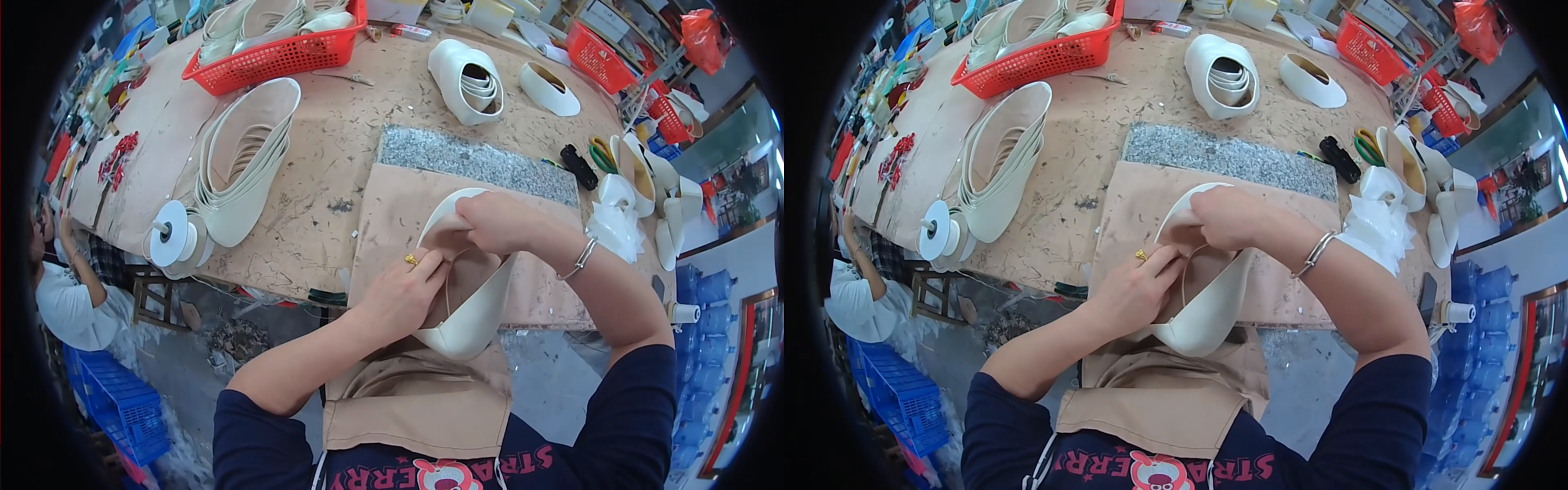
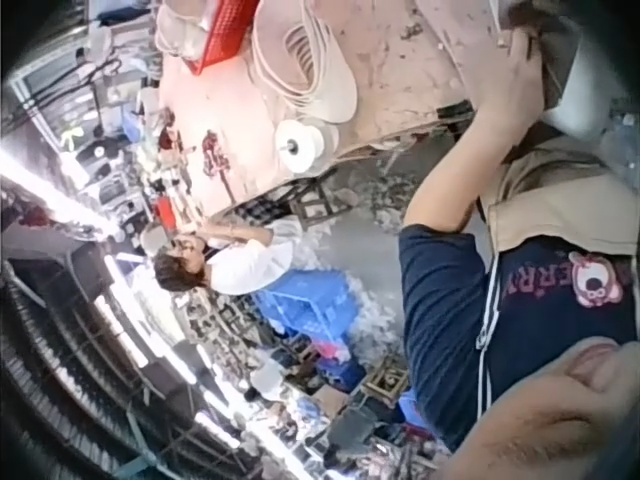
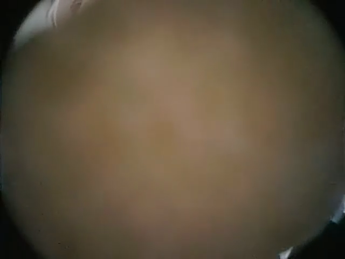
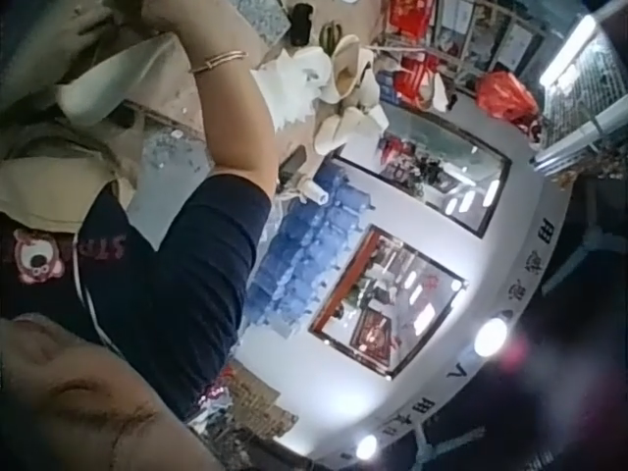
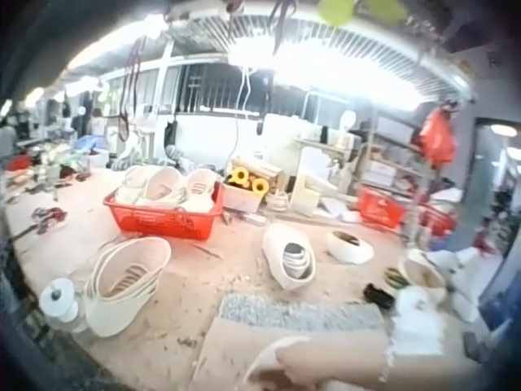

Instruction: Stuff material into shoe uppers and shape them manually on a workbench.

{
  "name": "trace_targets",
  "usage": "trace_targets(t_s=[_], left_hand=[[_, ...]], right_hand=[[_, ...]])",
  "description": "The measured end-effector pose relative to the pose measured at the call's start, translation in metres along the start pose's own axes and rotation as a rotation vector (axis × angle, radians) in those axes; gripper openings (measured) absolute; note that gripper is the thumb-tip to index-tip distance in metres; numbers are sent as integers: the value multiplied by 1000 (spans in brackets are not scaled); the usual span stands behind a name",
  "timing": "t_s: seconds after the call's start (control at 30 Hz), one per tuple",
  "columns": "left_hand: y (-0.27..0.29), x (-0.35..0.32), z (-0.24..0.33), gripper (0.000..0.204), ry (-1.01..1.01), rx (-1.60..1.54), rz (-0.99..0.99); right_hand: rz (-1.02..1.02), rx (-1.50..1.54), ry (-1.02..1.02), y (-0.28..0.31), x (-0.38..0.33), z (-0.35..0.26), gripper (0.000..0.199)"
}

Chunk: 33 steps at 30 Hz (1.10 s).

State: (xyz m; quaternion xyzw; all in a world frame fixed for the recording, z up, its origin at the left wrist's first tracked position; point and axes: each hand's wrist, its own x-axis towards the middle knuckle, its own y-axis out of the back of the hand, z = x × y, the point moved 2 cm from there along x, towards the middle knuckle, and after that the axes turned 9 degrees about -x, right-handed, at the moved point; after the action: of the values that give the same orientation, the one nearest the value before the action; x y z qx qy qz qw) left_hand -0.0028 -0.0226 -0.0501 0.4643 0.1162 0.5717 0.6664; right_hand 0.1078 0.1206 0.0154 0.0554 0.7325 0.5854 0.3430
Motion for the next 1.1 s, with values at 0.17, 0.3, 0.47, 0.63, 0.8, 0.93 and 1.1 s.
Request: trace_targets(t_s=[0.17, 0.3, 0.47, 0.63, 0.8, 0.93, 1.1], left_hand=[[4, 17, -4, 41, 31, -54, -37], [-7, 21, -8, 43, 83, -53, -13], [-27, 21, 11, 28, 92, 59, 199], [20, 33, -20, 17, 128, -359, 448], [10, 89, -51, 16, 182, -467, 91], [-12, 82, -67, 20, 254, -447, -101], [-12, 70, -73, 20, 147, -650, 284]], right_hand=[[-3, -81, 86, -4, 2, 1, 19], [88, 20, -28, 12, -20, 11, 27], [-10, 46, -128, 23, -33, 11, 27], [39, -72, 27, 5, -29, 1, 23], [255, -150, 299, -17, -32, -10, 15], [243, -407, 357, -17, -49, -34, 10], [326, 114, 279, -17, -30, 23, 24]])
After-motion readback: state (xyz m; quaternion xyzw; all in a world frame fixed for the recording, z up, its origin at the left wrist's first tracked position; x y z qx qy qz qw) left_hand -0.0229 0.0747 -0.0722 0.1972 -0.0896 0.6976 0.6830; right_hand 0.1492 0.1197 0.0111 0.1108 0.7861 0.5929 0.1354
